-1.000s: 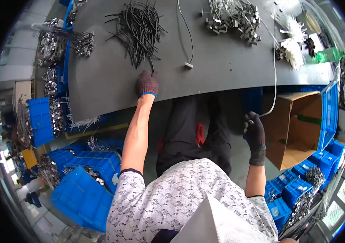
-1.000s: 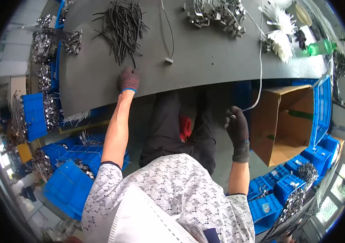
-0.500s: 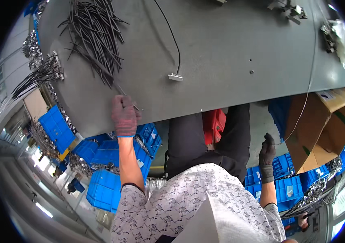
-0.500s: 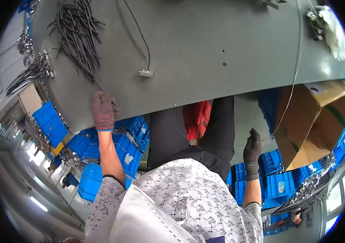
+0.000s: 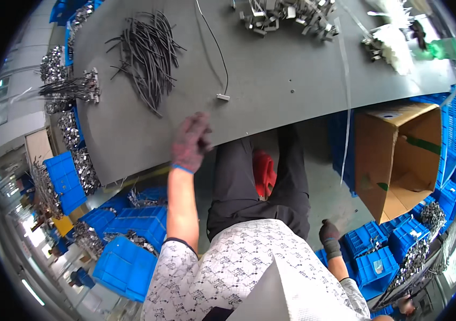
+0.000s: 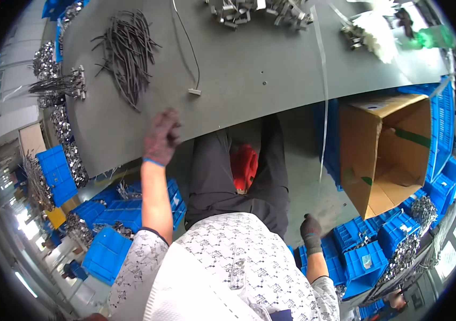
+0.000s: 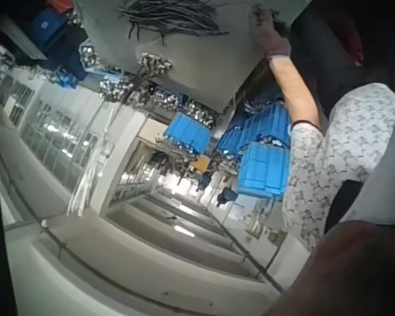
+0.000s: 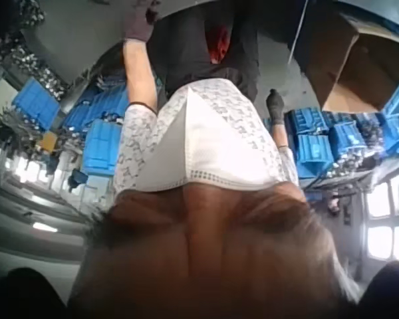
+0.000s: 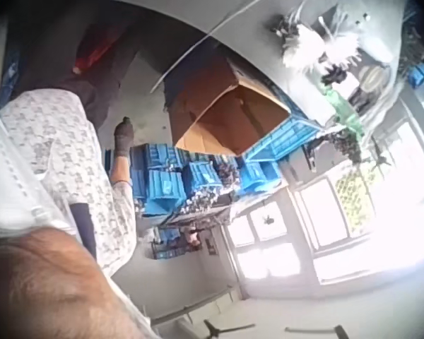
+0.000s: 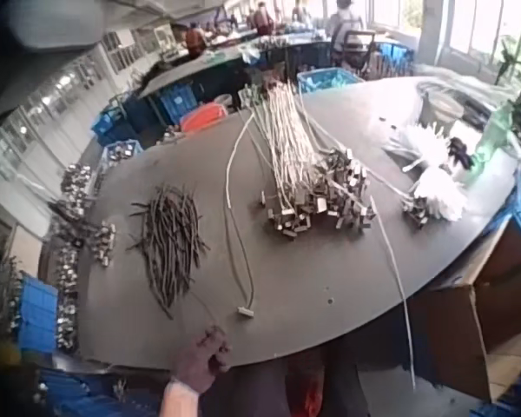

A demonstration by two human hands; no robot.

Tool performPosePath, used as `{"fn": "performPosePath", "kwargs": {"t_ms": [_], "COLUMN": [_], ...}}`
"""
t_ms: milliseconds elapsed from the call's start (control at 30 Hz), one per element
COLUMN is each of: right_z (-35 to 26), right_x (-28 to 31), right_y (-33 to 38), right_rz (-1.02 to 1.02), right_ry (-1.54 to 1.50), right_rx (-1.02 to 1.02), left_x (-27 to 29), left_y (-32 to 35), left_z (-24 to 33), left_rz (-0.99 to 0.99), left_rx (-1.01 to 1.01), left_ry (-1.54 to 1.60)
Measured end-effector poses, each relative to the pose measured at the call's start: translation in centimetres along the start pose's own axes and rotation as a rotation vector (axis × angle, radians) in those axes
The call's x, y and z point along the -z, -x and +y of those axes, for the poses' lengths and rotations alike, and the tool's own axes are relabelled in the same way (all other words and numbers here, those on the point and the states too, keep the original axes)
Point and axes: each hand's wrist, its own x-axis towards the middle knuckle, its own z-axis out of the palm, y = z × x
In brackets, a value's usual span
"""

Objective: Sorting and organizing bundles of electrical wires with connectors into storage bins.

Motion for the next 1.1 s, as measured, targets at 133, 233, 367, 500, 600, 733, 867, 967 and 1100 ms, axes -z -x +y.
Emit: {"fn": "performPosePath", "kwargs": {"t_ms": [133, 233, 367, 500, 600, 733, 867, 967, 1100], "right_z": [3.0, 2.5, 2.6, 8.1, 10.4, 9.3, 9.2, 8.7, 8.3], "right_x": [-3.6, -5.0, -7.0, -14.5, -17.5, -16.2, -14.0, -12.8, -11.4], "right_y": [4.2, 8.2, 13.6, 15.4, 13.5, 11.6, 9.2, 8.3, 8.3], "right_rz": [-0.068, 0.095, 0.354, -0.101, -0.181, -0.072, -0.068, -0.016, 0.03], "right_ry": [0.082, -0.009, -0.183, -0.099, -0.008, 0.0, 0.104, 0.079, 0.025], "right_rx": [-0.034, -0.077, 0.259, 0.019, 0.074, 0.063, 0.092, 0.124, 0.206], "left_x": [-9.3, -17.3, -23.4, -26.0, -23.1, -21.0, -18.0, -16.6, -11.2], "left_y": [1.6, 2.1, 1.9, 8.7, 9.4, 10.8, 8.4, 6.5, -1.3], "left_z": [-4.3, -11.6, -21.5, -20.3, -13.8, -3.0, 2.4, 2.3, -1.5], "left_rz": [-0.469, -0.626, -0.319, -0.38, -0.461, -0.232, -0.061, -0.049, -0.081], "left_rx": [-0.062, 0.018, 0.097, 0.049, -0.275, -0.66, -0.922, -0.912, -0.573], "left_ry": [0.127, 0.161, 0.085, 0.356, 0.308, 0.395, 0.345, 0.296, -0.08]}}
